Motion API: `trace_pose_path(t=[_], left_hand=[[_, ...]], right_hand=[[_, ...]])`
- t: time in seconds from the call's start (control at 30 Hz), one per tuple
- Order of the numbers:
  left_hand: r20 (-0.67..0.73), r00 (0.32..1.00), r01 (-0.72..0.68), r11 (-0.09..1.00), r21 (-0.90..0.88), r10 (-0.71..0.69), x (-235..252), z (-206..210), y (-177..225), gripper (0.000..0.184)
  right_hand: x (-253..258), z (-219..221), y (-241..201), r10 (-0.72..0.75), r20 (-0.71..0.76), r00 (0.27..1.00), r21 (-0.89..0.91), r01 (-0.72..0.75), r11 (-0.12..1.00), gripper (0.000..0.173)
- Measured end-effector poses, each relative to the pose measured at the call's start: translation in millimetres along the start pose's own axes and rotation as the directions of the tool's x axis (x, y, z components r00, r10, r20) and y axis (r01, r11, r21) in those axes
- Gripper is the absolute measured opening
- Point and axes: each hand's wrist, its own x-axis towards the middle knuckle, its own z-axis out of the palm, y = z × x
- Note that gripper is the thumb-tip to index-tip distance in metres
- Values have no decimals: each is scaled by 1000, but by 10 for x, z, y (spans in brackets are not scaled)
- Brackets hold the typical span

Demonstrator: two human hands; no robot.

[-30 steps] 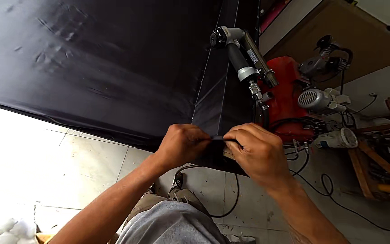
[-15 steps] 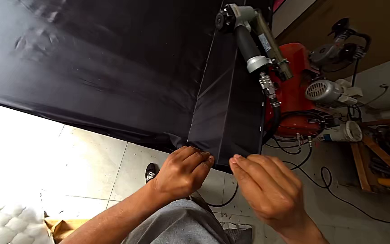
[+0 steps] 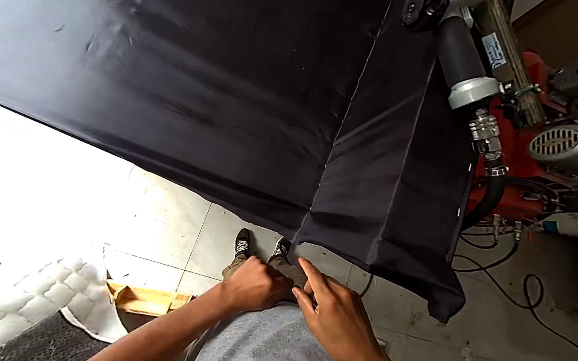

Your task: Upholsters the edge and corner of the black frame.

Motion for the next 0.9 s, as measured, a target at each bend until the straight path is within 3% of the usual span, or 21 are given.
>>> trace_pose_path(t=[0.1, 0.13, 0.2, 0.23, 0.3, 0.37, 0.43, 0.53, 0.6, 0.77, 0.83, 0.9], left_hand=[[-248, 960, 135, 991, 16, -127, 275, -302, -158, 18], [-242, 959, 168, 983, 72, -146, 445, -413, -290, 19], [-71, 992, 122, 969, 215, -109, 736, -479, -546, 19], [25, 997, 61, 958, 282, -71, 830, -433, -622, 17], [145, 989, -29, 933, 359, -25, 928, -308, -677, 13], [147, 989, -39, 928, 370, -17, 910, -223, -653, 14], [120, 993, -34, 929, 368, -11, 878, -173, -611, 17], [70, 998, -15, 949, 315, -7, 887, -159, -602, 17], [6, 998, 54, 973, 226, -57, 915, -178, -629, 15], [-267, 958, 147, 977, 155, -102, 869, -60, -551, 17], [-418, 906, 137, 978, 159, -59, 798, 117, -484, 18], [-508, 860, 162, 971, 177, -51, 740, 292, -453, 18]], right_hand=[[108, 78, -44, 63, 34, 997, 28, -64, 998, 50], [188, 116, -75, 107, 87, 990, 36, -111, 993, 53], [371, 159, -152, 260, 320, 911, -48, -258, 965, 62], [467, 161, -194, 350, 453, 820, -139, -323, 936, 67], [589, 203, -207, 449, 542, 710, -272, -357, 893, 74], [604, 233, -166, 488, 561, 668, -294, -390, 872, 78], [581, 260, -107, 490, 555, 672, -252, -425, 869, 78], [532, 306, -57, 445, 456, 771, -135, -434, 891, 68], [544, 303, -61, 450, 424, 786, -92, -457, 885, 66], [823, 241, -138, 549, 487, 679, -77, -593, 801, 91], [907, 253, -224, 587, 410, 698, -117, -598, 793, 103], [906, 149, -308, 567, 364, 739, -133, -561, 817, 100]])
